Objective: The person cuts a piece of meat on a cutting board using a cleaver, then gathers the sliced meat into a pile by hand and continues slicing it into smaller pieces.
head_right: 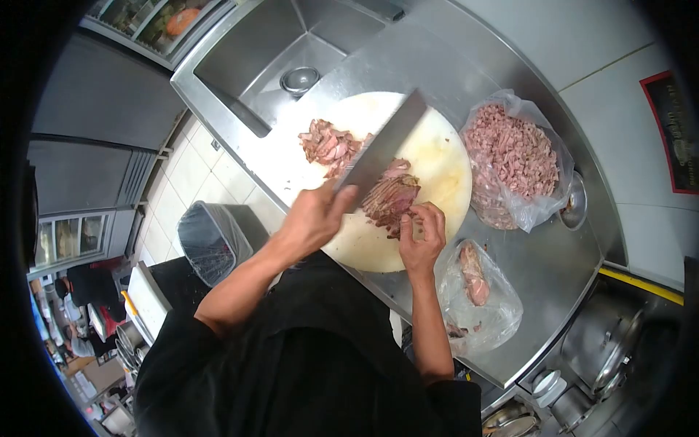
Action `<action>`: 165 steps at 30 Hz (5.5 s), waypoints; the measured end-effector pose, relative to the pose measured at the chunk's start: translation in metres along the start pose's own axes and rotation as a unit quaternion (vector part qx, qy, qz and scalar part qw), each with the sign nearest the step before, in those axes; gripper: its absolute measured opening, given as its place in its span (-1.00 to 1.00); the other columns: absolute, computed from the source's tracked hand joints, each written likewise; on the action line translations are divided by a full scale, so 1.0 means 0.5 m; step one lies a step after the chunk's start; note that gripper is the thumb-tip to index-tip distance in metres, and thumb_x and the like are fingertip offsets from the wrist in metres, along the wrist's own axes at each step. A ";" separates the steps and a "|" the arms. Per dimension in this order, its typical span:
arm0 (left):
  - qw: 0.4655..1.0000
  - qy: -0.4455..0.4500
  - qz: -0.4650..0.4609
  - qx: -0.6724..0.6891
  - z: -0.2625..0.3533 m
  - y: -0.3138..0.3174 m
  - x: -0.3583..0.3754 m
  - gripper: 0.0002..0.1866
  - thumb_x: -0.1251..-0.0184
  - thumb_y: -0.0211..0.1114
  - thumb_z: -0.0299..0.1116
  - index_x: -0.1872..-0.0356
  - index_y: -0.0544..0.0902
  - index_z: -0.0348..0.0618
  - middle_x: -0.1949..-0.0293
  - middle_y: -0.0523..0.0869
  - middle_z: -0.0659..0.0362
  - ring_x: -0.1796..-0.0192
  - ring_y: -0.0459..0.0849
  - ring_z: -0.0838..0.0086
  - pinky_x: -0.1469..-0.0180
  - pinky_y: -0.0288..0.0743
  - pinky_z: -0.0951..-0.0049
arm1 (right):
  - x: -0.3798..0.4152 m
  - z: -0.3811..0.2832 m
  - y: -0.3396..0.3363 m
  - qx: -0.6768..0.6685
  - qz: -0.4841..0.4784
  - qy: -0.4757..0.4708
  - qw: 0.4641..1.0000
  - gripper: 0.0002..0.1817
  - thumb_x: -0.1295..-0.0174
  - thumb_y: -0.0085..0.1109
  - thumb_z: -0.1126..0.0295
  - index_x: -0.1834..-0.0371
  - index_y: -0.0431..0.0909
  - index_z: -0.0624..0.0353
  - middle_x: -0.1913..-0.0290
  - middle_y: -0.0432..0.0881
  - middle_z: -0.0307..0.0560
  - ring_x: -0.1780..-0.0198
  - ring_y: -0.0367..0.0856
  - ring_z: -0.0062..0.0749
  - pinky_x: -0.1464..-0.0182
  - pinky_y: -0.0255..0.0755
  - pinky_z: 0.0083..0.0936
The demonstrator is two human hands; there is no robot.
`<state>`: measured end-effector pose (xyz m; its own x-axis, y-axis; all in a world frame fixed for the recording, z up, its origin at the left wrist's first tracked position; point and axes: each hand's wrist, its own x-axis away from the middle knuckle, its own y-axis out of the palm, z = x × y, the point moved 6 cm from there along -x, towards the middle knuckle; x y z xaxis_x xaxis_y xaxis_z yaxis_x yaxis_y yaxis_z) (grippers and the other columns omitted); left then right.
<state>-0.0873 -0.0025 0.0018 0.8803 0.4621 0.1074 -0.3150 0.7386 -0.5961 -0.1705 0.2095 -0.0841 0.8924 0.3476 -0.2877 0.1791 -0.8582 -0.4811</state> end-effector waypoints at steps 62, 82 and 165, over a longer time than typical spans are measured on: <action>0.975 -0.209 0.069 0.010 -0.406 -0.281 0.169 -0.50 -0.65 0.15 -0.07 0.27 0.61 -0.43 0.62 0.57 -0.07 0.63 0.53 0.24 0.48 0.42 0.18 | -0.167 -0.179 0.388 0.299 -0.092 -0.125 0.942 -0.63 -0.35 0.20 0.14 -0.15 0.63 0.01 -0.25 0.56 0.06 -0.27 0.47 0.02 -0.33 0.30 0.07; 0.974 -0.221 0.046 -0.002 -0.265 -0.231 0.136 -0.52 -0.64 0.17 -0.03 0.14 0.68 -0.38 0.60 0.57 0.12 0.58 0.48 0.55 0.49 0.37 0.36 | -0.153 -0.092 0.104 0.138 -0.080 0.002 0.987 -0.35 -0.52 0.00 -0.06 -0.47 0.39 0.17 -0.51 0.36 0.26 -0.57 0.20 0.27 -0.61 -0.12 0.24; 0.932 0.129 -0.208 -0.267 -0.086 -0.118 -0.274 -0.66 -0.63 0.10 -0.20 0.27 0.50 -0.30 0.57 0.64 -0.31 0.38 0.64 -0.37 0.25 0.49 -0.25 | -0.192 -0.141 0.285 0.077 0.067 -0.031 0.994 -0.92 -0.19 0.34 0.52 0.27 0.69 0.23 0.15 0.71 -0.07 0.03 0.63 -0.11 -0.06 0.53 -0.22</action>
<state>-0.1740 -0.1305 -0.0119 0.9646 0.0060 0.2638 0.2337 0.4451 -0.8644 -0.2017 0.0273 -0.0665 0.8754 0.2606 -0.4070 -0.0097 -0.8325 -0.5540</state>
